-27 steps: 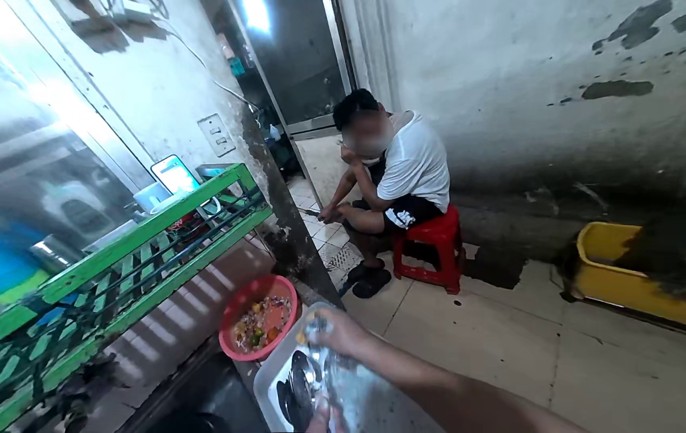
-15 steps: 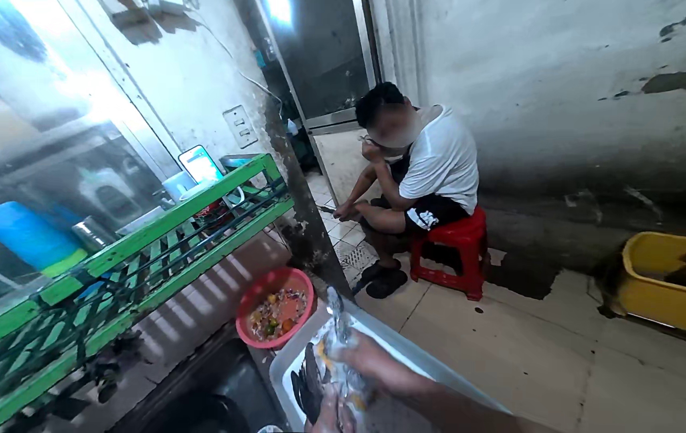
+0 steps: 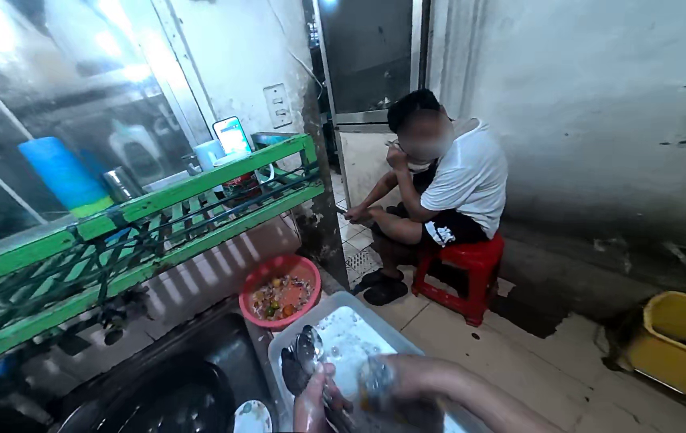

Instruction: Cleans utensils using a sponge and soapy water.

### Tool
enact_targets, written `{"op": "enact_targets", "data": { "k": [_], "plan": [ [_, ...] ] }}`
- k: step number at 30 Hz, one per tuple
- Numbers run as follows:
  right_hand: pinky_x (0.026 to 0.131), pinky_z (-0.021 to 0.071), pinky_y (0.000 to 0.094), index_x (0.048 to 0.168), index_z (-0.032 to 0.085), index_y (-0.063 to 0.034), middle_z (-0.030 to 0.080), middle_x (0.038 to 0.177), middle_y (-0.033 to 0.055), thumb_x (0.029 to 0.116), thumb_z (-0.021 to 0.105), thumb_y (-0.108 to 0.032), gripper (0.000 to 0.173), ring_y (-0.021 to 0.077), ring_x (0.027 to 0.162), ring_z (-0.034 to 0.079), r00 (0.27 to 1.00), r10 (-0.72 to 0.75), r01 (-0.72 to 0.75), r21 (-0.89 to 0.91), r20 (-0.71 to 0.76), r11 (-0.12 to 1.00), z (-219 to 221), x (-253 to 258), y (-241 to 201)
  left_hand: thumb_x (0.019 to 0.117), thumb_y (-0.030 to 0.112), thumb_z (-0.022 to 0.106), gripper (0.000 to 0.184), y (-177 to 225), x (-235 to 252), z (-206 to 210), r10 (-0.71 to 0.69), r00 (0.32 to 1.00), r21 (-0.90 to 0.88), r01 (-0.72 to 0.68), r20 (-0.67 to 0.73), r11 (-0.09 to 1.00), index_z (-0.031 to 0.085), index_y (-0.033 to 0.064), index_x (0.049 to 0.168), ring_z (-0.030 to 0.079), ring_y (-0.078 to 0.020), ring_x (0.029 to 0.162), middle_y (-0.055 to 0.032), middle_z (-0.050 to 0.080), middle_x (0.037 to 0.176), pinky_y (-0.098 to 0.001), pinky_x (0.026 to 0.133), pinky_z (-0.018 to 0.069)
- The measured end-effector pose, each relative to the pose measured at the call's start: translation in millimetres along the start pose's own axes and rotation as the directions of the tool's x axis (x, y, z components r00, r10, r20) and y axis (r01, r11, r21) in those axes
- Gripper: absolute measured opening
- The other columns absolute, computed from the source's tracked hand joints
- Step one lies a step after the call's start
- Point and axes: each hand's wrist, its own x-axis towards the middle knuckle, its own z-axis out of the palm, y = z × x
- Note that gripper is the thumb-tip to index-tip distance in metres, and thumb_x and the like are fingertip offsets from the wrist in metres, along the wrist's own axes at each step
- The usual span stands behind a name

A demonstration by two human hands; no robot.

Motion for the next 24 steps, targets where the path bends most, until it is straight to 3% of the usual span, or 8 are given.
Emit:
{"op": "enact_targets", "data": {
  "k": [1,3,5,8,10,14,18,24],
  "plan": [
    [0.106,0.0472,0.0563,0.142,0.053,0.0005,0.063,0.130,0.0248,0.0929,0.075,-0.018,0.057,0.0362,0.121,0.062,0.993,-0.003,0.022,0.169,-0.116,0.985,-7.1,-4.3,-0.5,0.1125,0.018,0.034,0.033,-0.3,-1.0,-0.9,-0.015,0.999,0.026,0.014,0.044,1.000,0.061,0.0033,0.101,0.058,-0.0124,0.050,0.0017,0.054,0.058,-0.0327,0.059,0.0584],
    [0.094,0.0569,0.0418,0.141,0.050,-0.0046,0.067,0.119,0.0134,0.0879,0.077,-0.017,0.061,0.0213,0.105,0.068,0.960,-0.041,0.179,0.494,-0.277,0.851,-8.3,-5.6,-5.6,0.1110,0.018,0.035,0.034,-3.4,-5.5,0.1,-0.059,0.985,0.110,0.041,0.164,0.993,0.062,0.0045,0.096,0.058,-0.0120,0.051,0.0006,0.057,0.059,-0.0308,0.057,0.0564],
    [0.093,0.0572,0.0419,0.144,0.048,-0.0061,0.066,0.122,0.0141,0.0854,0.079,-0.012,0.067,0.0215,0.106,0.068,0.933,-0.005,0.235,0.598,-0.361,0.766,-5.9,-2.5,-16.8,0.1092,0.018,0.038,0.031,-4.9,-10.2,2.6,-0.081,0.972,0.203,0.036,0.219,0.979,0.064,0.0034,0.098,0.060,-0.0122,0.052,-0.0006,0.060,0.061,-0.0305,0.057,0.0567],
    [0.103,0.0509,0.0467,0.150,0.045,-0.0048,0.060,0.135,0.0212,0.0858,0.078,-0.007,0.072,0.0288,0.120,0.062,0.879,0.108,0.214,0.587,-0.465,0.781,2.2,6.6,-23.4,0.1100,0.013,0.042,0.028,-4.0,-13.9,4.8,-0.044,0.996,0.223,0.025,0.079,0.974,0.062,-0.0060,0.119,0.062,-0.0139,0.060,-0.0047,0.062,0.071,-0.0315,0.062,0.0577],
    [0.102,0.0515,0.0475,0.149,0.046,-0.0055,0.060,0.134,0.0218,0.0866,0.076,-0.006,0.069,0.0297,0.119,0.062,0.862,0.131,0.236,0.616,-0.489,0.752,16.0,15.8,-20.8,0.1092,0.009,0.043,0.023,-4.9,-12.3,4.6,-0.016,1.000,0.181,0.012,0.021,0.983,0.060,-0.0063,0.115,0.060,-0.0122,0.056,-0.0040,0.060,0.068,-0.0282,0.059,0.0572],
    [0.105,0.0481,0.0552,0.150,0.043,-0.0053,0.059,0.135,0.0259,0.0902,0.075,-0.013,0.069,0.0368,0.123,0.060,0.925,0.027,0.192,0.528,-0.378,0.827,31.9,30.9,-18.4,0.1055,0.003,0.044,0.025,-7.8,-13.9,6.4,0.045,0.997,0.245,-0.027,-0.069,0.969,0.054,0.0019,0.083,0.057,-0.0095,0.046,-0.0013,0.054,0.054,-0.0245,0.050,0.0538],
    [0.106,0.0476,0.0560,0.153,0.043,-0.0072,0.058,0.139,0.0241,0.0892,0.075,-0.012,0.071,0.0360,0.125,0.059,0.895,0.084,0.177,0.521,-0.439,0.835,6.2,38.0,-19.3,0.1086,0.007,0.044,0.020,-7.1,-14.5,8.6,0.026,0.998,0.247,-0.012,-0.055,0.969,0.059,-0.0029,0.102,0.052,-0.0070,0.045,0.0014,0.052,0.057,-0.0219,0.047,0.0512],
    [0.101,0.0511,0.0509,0.145,0.052,-0.0083,0.061,0.133,0.0202,0.0857,0.075,-0.005,0.064,0.0304,0.120,0.062,0.879,0.051,0.246,0.541,-0.475,0.804,6.0,34.8,-23.5,0.1094,0.014,0.039,0.026,-6.6,-17.9,6.7,0.104,0.991,0.262,-0.079,-0.083,0.962,0.058,-0.0007,0.099,0.060,-0.0105,0.050,-0.0013,0.059,0.059,-0.0257,0.051,0.0558]
  ]
}}
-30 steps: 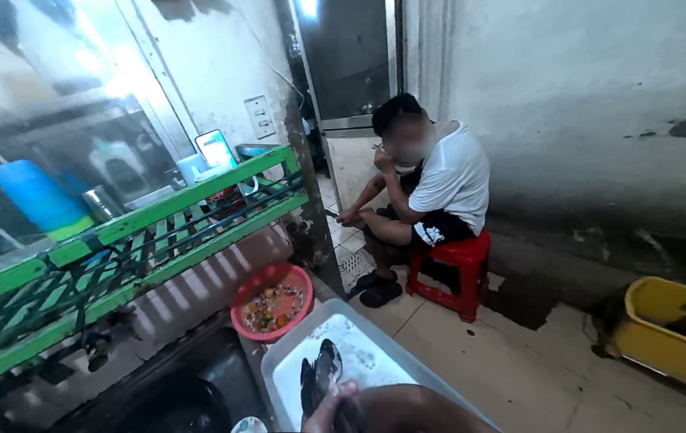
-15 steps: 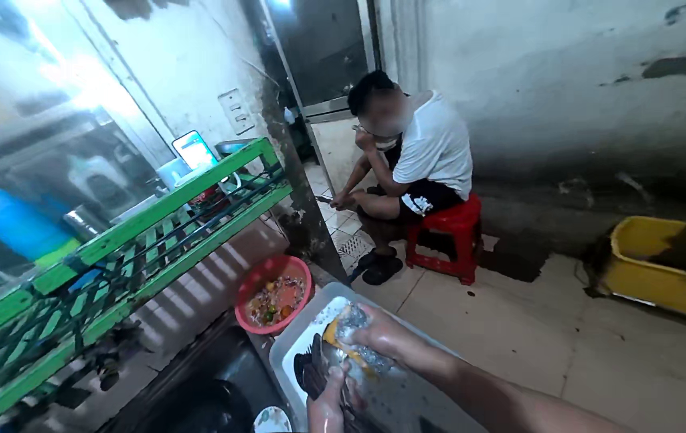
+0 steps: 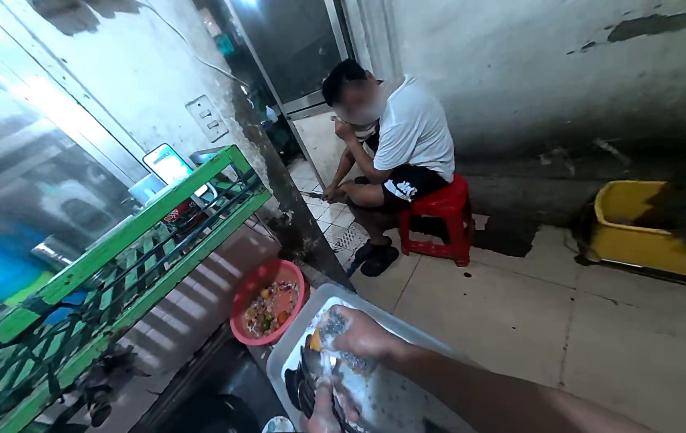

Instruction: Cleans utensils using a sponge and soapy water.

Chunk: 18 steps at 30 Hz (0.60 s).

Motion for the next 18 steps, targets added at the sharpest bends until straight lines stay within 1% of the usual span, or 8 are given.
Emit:
{"op": "enact_targets", "data": {
  "k": [3,5,8,10,12,14,16,18],
  "plan": [
    [0.102,0.0507,0.0508,0.143,0.054,-0.0096,0.062,0.133,0.0187,0.0854,0.074,-0.006,0.062,0.0295,0.121,0.063,0.999,-0.009,0.008,-0.021,-0.050,1.000,0.0,1.3,1.0,0.1076,0.018,0.047,0.025,-0.8,2.5,-2.3,0.048,0.993,0.068,-0.041,-0.104,0.997,0.060,-0.0028,0.102,0.067,-0.0164,0.058,-0.0089,0.067,0.068,-0.0326,0.057,0.0590],
    [0.102,0.0507,0.0510,0.144,0.053,-0.0104,0.062,0.133,0.0186,0.0855,0.075,-0.007,0.063,0.0295,0.120,0.063,0.998,0.013,-0.014,-0.009,-0.057,1.000,1.3,-0.3,1.7,0.1083,0.016,0.044,0.025,-2.4,6.1,-1.7,0.025,0.995,0.049,-0.021,-0.095,0.999,0.058,-0.0002,0.096,0.062,-0.0129,0.052,-0.0056,0.063,0.064,-0.0286,0.052,0.0556],
    [0.102,0.0506,0.0512,0.145,0.051,-0.0090,0.061,0.134,0.0204,0.0873,0.074,-0.006,0.062,0.0310,0.121,0.062,0.997,0.052,-0.052,0.009,-0.057,0.999,4.2,-5.2,0.9,0.1114,0.014,0.036,0.026,-3.1,5.6,2.3,-0.003,1.000,-0.005,0.003,0.002,1.000,0.053,0.0013,0.096,0.053,-0.0060,0.046,-0.0001,0.056,0.061,-0.0198,0.047,0.0506],
    [0.103,0.0495,0.0514,0.150,0.045,-0.0078,0.058,0.137,0.0226,0.0887,0.074,-0.007,0.068,0.0327,0.123,0.060,0.996,0.074,-0.072,0.038,-0.040,0.997,2.0,-7.1,-0.8,0.1107,0.012,0.037,0.025,-2.4,3.7,1.5,0.009,0.999,-0.007,-0.009,0.034,1.000,0.053,0.0008,0.094,0.054,-0.0063,0.047,0.0000,0.055,0.061,-0.0206,0.051,0.0518],
    [0.105,0.0488,0.0508,0.158,0.034,-0.0093,0.055,0.142,0.0231,0.0891,0.076,-0.011,0.081,0.0330,0.126,0.059,0.994,0.103,-0.104,0.075,0.029,0.992,-3.3,-9.1,-2.3,0.1099,0.010,0.039,0.026,-1.4,3.5,0.8,0.018,0.999,-0.006,-0.018,0.036,1.000,0.055,0.0007,0.091,0.055,-0.0065,0.048,0.0000,0.055,0.058,-0.0209,0.052,0.0524],
    [0.101,0.0519,0.0500,0.160,0.030,-0.0106,0.056,0.140,0.0222,0.0871,0.078,-0.011,0.087,0.0315,0.121,0.062,0.988,0.102,-0.114,0.107,0.114,0.988,-6.6,-12.4,-1.6,0.1088,0.008,0.042,0.025,-2.0,4.6,0.4,0.023,0.998,-0.005,-0.023,0.051,1.000,0.056,0.0000,0.089,0.056,-0.0073,0.048,-0.0008,0.056,0.057,-0.0214,0.052,0.0527],
    [0.098,0.0530,0.0502,0.154,0.039,-0.0084,0.058,0.135,0.0218,0.0854,0.077,-0.007,0.079,0.0308,0.117,0.063,0.986,0.062,-0.075,0.078,0.157,0.994,-5.9,-12.3,-0.1,0.1081,0.007,0.042,0.024,-4.5,4.1,0.3,0.021,0.995,-0.013,-0.020,0.097,1.000,0.055,-0.0001,0.089,0.056,-0.0079,0.049,-0.0016,0.056,0.057,-0.0220,0.053,0.0528],
    [0.100,0.0517,0.0500,0.150,0.045,-0.0069,0.059,0.135,0.0217,0.0854,0.077,-0.005,0.072,0.0308,0.118,0.062,0.992,0.033,-0.036,0.026,0.124,0.999,-6.3,-9.4,-3.2,0.1084,0.007,0.040,0.024,-3.6,3.4,1.6,0.014,0.991,-0.026,-0.010,0.132,1.000,0.055,0.0005,0.090,0.058,-0.0081,0.050,-0.0016,0.057,0.058,-0.0225,0.055,0.0544]
  ]
}}
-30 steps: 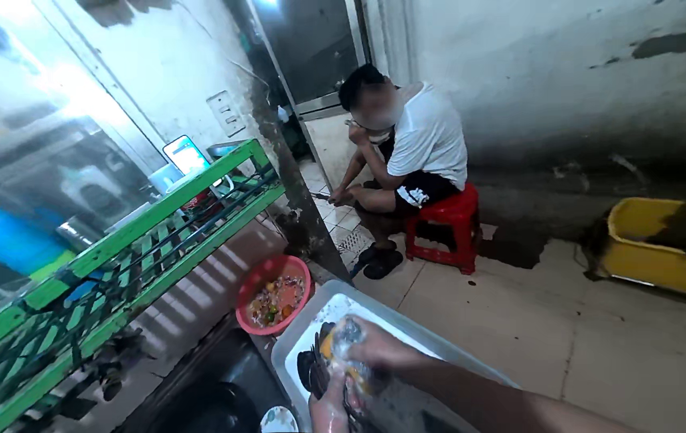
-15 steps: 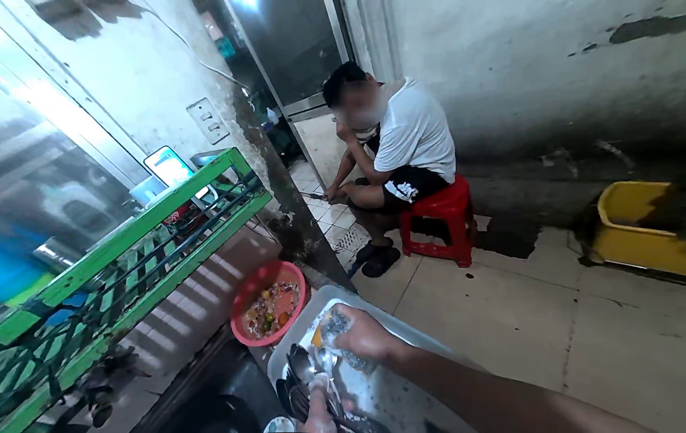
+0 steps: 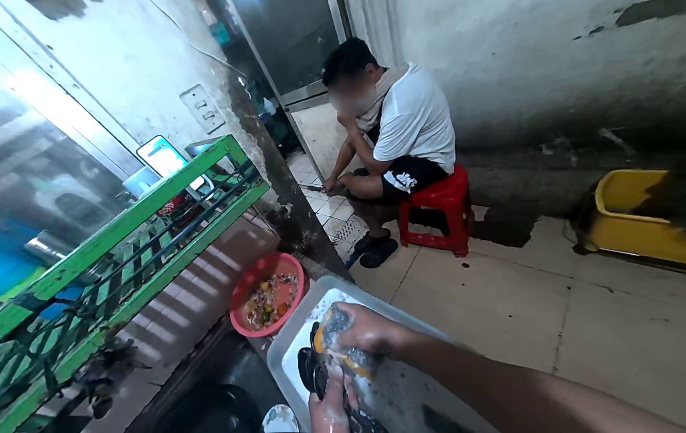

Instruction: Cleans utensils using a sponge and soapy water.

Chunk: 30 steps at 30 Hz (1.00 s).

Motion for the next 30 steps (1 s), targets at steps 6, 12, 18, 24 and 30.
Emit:
{"op": "enact_targets", "data": {
  "k": [6,12,18,24,30],
  "plan": [
    [0.100,0.0502,0.0529,0.139,0.055,-0.0054,0.063,0.129,0.0223,0.0899,0.073,-0.007,0.053,0.0329,0.118,0.063,0.998,-0.025,0.013,-0.166,-0.065,0.986,2.8,-4.7,-7.3,0.1081,0.005,0.043,0.017,-0.4,0.4,0.2,-0.043,0.999,0.029,0.043,-0.008,0.999,0.054,-0.0009,0.096,0.057,-0.0072,0.050,-0.0013,0.057,0.061,-0.0213,0.053,0.0537],
    [0.101,0.0506,0.0532,0.137,0.058,-0.0065,0.067,0.124,0.0202,0.0915,0.072,-0.014,0.048,0.0332,0.117,0.065,0.988,-0.105,0.069,-0.281,-0.114,0.957,14.7,-17.8,-7.0,0.1065,0.007,0.051,0.016,-4.4,3.1,-1.2,0.011,0.997,0.181,0.003,-0.080,0.983,0.055,-0.0016,0.094,0.053,-0.0068,0.049,-0.0014,0.054,0.059,-0.0209,0.052,0.0495],
    [0.101,0.0510,0.0526,0.135,0.060,-0.0042,0.069,0.121,0.0213,0.0918,0.070,-0.012,0.045,0.0339,0.115,0.066,0.966,-0.230,0.182,-0.328,-0.115,0.927,22.7,-21.0,7.8,0.1048,0.009,0.056,0.013,-4.2,3.5,-1.1,0.007,0.991,0.228,0.024,-0.132,0.973,0.057,-0.0033,0.099,0.053,-0.0081,0.050,-0.0033,0.055,0.062,-0.0225,0.052,0.0491],
    [0.104,0.0501,0.0495,0.152,0.043,-0.0066,0.059,0.136,0.0224,0.0922,0.074,-0.014,0.068,0.0315,0.122,0.062,0.988,-0.021,0.022,0.005,-0.152,1.000,3.9,-2.7,0.3,0.1047,0.001,0.045,0.012,3.7,1.3,-3.4,-0.062,0.998,-0.042,0.062,0.005,0.997,0.053,-0.0003,0.097,0.060,-0.0134,0.051,-0.0045,0.058,0.061,-0.0281,0.053,0.0558],
    [0.098,0.0524,0.0575,0.142,0.054,-0.0082,0.068,0.121,0.0241,0.0888,0.076,-0.025,0.060,0.0373,0.113,0.067,0.987,-0.139,0.125,-0.161,-0.075,0.979,23.1,4.2,31.7,0.1042,0.001,0.042,0.022,2.0,1.5,-4.2,-0.049,0.995,-0.075,0.043,-0.085,0.996,0.053,0.0016,0.086,0.054,-0.0076,0.043,-0.0011,0.053,0.052,-0.0213,0.044,0.0493]
  ]
}}
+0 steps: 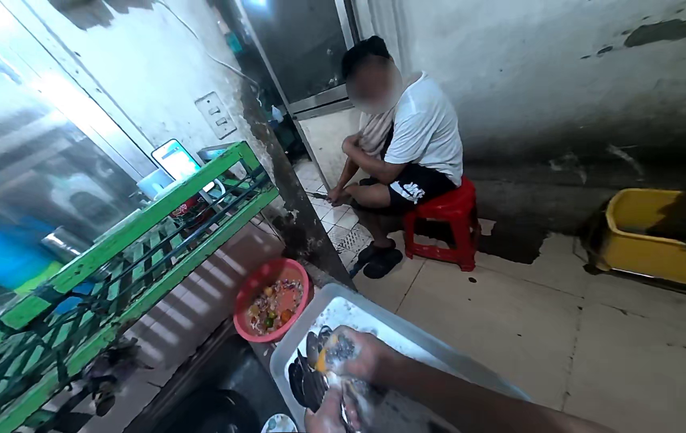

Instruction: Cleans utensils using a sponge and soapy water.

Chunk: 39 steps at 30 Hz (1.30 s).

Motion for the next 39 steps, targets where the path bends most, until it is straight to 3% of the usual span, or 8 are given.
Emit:
{"op": "enact_targets", "data": {
  "k": [11,17,21,24,27,30,36,39],
  "plan": [
    [0.101,0.0481,0.0655,0.149,0.048,-0.0130,0.065,0.129,0.0246,0.0969,0.068,-0.024,0.057,0.0435,0.121,0.063,0.994,0.064,-0.029,-0.355,0.087,0.934,-9.1,7.4,-24.7,0.1061,0.004,0.040,0.020,-3.1,0.1,-4.5,0.002,1.000,0.015,-0.003,0.031,1.000,0.053,0.0024,0.090,0.053,-0.0062,0.046,0.0005,0.054,0.057,-0.0198,0.046,0.0488],
    [0.111,0.0467,0.0487,0.154,0.036,-0.0032,0.056,0.142,0.0239,0.0935,0.075,-0.041,0.081,0.0329,0.130,0.058,0.974,0.067,-0.022,0.202,-0.215,0.979,-43.7,35.5,-25.1,0.1077,0.007,0.036,0.025,-1.2,0.5,-6.2,-0.044,0.994,-0.069,0.052,0.102,0.996,0.054,0.0047,0.090,0.058,-0.0082,0.047,-0.0014,0.059,0.059,-0.0227,0.049,0.0534],
    [0.111,0.0436,0.0544,0.151,0.042,-0.0005,0.057,0.139,0.0274,0.0946,0.075,-0.038,0.075,0.0378,0.129,0.057,0.997,0.064,-0.063,-0.038,0.036,0.997,-38.6,16.8,-29.3,0.1086,0.010,0.036,0.019,-2.7,0.9,-7.9,-0.085,0.971,-0.085,0.106,0.224,0.991,0.054,0.0049,0.105,0.060,-0.0081,0.052,-0.0014,0.063,0.067,-0.0226,0.052,0.0545],
    [0.112,0.0436,0.0522,0.144,0.052,-0.0005,0.059,0.137,0.0265,0.0971,0.072,-0.031,0.060,0.0368,0.128,0.058,0.995,-0.041,0.032,-0.087,-0.096,0.996,-46.6,18.0,-32.9,0.1101,0.011,0.037,0.020,-3.3,2.1,-8.5,-0.088,0.979,-0.039,0.096,0.185,0.995,0.054,0.0033,0.103,0.059,-0.0077,0.051,-0.0020,0.062,0.066,-0.0220,0.052,0.0540],
    [0.104,0.0514,0.0442,0.142,0.054,-0.0019,0.064,0.129,0.0207,0.0928,0.076,-0.027,0.059,0.0271,0.118,0.064,0.941,0.036,0.063,0.278,-0.337,0.958,-56.5,27.2,-25.2,0.1089,0.008,0.041,0.023,-2.5,1.5,-4.6,-0.067,0.994,-0.008,0.068,0.088,0.998,0.056,-0.0001,0.094,0.058,-0.0082,0.050,-0.0030,0.060,0.062,-0.0220,0.053,0.0535],
    [0.092,0.0563,0.0424,0.149,0.043,-0.0039,0.064,0.124,0.0186,0.0951,0.073,-0.025,0.065,0.0244,0.107,0.067,0.942,0.201,-0.048,0.488,-0.267,0.872,-30.6,15.0,-20.4,0.1075,0.005,0.043,0.021,-1.1,0.8,-0.5,-0.046,0.998,-0.006,0.047,0.033,0.999,0.055,0.0005,0.091,0.055,-0.0070,0.048,-0.0012,0.056,0.059,-0.0202,0.051,0.0514],
    [0.103,0.0514,0.0480,0.149,0.043,-0.0020,0.062,0.131,0.0220,0.0907,0.076,-0.019,0.069,0.0300,0.119,0.064,0.971,0.207,-0.171,0.258,-0.117,0.951,7.0,1.7,-20.5,0.1097,0.014,0.043,0.032,-0.5,-1.2,0.0,0.018,1.000,0.038,-0.018,0.010,0.999,0.059,0.0028,0.084,0.054,-0.0072,0.049,0.0000,0.055,0.056,-0.0223,0.053,0.0503],
    [0.108,0.0472,0.0503,0.150,0.046,-0.0053,0.060,0.138,0.0212,0.0937,0.076,-0.030,0.069,0.0314,0.126,0.060,0.968,0.241,-0.233,0.112,-0.062,0.966,-25.5,7.7,-28.4,0.1121,0.018,0.037,0.035,0.9,3.2,-2.7,0.047,0.999,-0.046,-0.046,0.008,0.998,0.064,-0.0024,0.104,0.063,-0.0096,0.063,-0.0049,0.067,0.079,-0.0245,0.062,0.0553]
  ]
}}
